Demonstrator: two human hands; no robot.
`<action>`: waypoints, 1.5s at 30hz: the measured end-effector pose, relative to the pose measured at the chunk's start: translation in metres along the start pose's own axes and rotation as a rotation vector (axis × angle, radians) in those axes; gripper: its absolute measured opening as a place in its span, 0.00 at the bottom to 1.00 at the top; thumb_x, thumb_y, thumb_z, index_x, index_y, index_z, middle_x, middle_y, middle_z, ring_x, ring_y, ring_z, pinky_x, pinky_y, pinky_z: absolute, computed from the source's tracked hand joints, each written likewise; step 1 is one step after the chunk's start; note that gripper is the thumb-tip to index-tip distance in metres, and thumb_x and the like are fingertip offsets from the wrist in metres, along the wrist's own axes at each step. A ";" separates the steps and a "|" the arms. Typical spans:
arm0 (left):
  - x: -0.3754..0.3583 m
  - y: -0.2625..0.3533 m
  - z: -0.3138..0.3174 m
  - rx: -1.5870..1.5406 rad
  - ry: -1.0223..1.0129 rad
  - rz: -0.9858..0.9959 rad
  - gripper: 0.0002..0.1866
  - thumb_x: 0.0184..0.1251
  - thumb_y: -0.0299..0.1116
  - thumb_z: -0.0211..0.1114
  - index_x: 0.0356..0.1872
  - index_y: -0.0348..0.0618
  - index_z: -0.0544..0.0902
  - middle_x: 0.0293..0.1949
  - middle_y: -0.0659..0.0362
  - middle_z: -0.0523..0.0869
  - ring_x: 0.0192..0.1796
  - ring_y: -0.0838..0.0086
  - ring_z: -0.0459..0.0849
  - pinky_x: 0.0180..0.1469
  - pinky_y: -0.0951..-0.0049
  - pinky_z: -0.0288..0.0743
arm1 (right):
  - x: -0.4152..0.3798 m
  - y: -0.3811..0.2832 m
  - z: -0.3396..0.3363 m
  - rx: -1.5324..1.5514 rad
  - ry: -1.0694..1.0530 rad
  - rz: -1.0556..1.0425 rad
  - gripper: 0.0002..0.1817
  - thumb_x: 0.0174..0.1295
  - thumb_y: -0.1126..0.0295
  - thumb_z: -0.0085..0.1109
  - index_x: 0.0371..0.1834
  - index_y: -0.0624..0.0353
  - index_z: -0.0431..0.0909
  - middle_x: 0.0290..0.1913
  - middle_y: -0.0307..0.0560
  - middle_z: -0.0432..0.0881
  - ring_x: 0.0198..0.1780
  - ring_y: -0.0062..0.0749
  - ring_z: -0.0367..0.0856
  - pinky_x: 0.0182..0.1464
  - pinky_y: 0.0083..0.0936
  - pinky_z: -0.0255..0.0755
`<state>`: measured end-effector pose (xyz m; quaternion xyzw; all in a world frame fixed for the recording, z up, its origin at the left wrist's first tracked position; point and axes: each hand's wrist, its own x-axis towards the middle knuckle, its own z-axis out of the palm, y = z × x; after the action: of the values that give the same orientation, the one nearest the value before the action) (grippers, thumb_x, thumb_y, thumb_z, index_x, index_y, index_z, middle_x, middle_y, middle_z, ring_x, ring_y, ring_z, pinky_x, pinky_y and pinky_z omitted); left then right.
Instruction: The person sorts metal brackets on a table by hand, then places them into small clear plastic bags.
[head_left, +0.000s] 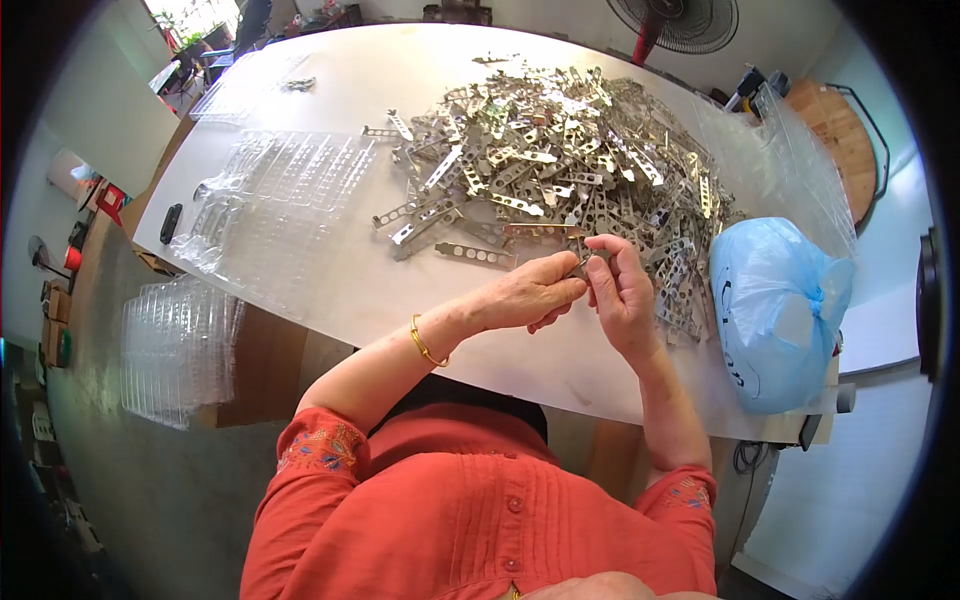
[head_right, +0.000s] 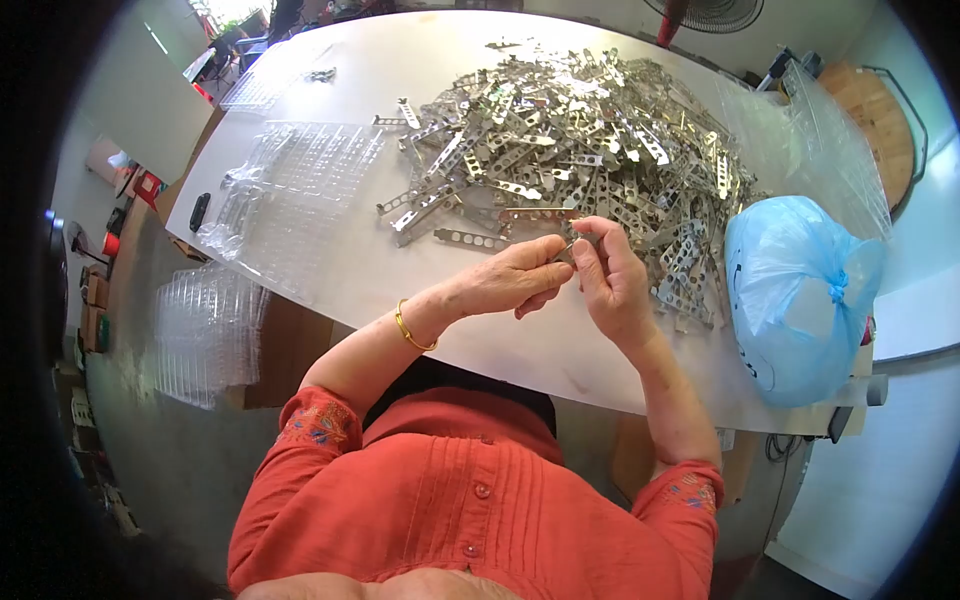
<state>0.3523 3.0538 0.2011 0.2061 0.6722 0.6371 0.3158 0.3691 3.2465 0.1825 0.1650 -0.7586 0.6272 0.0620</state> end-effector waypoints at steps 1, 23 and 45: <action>-0.007 0.001 0.000 0.011 0.021 -0.003 0.14 0.83 0.42 0.53 0.37 0.45 0.69 0.26 0.66 0.73 0.23 0.84 0.73 0.23 0.79 0.70 | -0.001 -0.007 0.005 -0.080 -0.015 0.000 0.12 0.77 0.70 0.53 0.60 0.58 0.73 0.30 0.34 0.75 0.26 0.13 0.70 0.28 0.16 0.66; -0.037 -0.013 -0.011 -0.162 -0.050 0.083 0.19 0.84 0.54 0.49 0.43 0.48 0.73 0.24 0.69 0.67 0.23 0.84 0.67 0.22 0.82 0.62 | 0.001 -0.005 0.044 0.417 -0.292 0.141 0.26 0.83 0.53 0.40 0.72 0.60 0.70 0.60 0.49 0.81 0.59 0.29 0.79 0.64 0.30 0.72; -0.029 -0.019 -0.014 -0.181 -0.004 -0.026 0.21 0.85 0.51 0.48 0.43 0.42 0.74 0.25 0.66 0.70 0.24 0.81 0.69 0.24 0.77 0.66 | 0.006 0.006 0.046 0.400 -0.278 0.103 0.22 0.83 0.55 0.41 0.60 0.60 0.76 0.49 0.42 0.82 0.49 0.22 0.80 0.53 0.24 0.75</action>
<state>0.3657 3.0217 0.1872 0.1690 0.6140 0.6907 0.3427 0.3667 3.2020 0.1690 0.2201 -0.6281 0.7384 -0.1090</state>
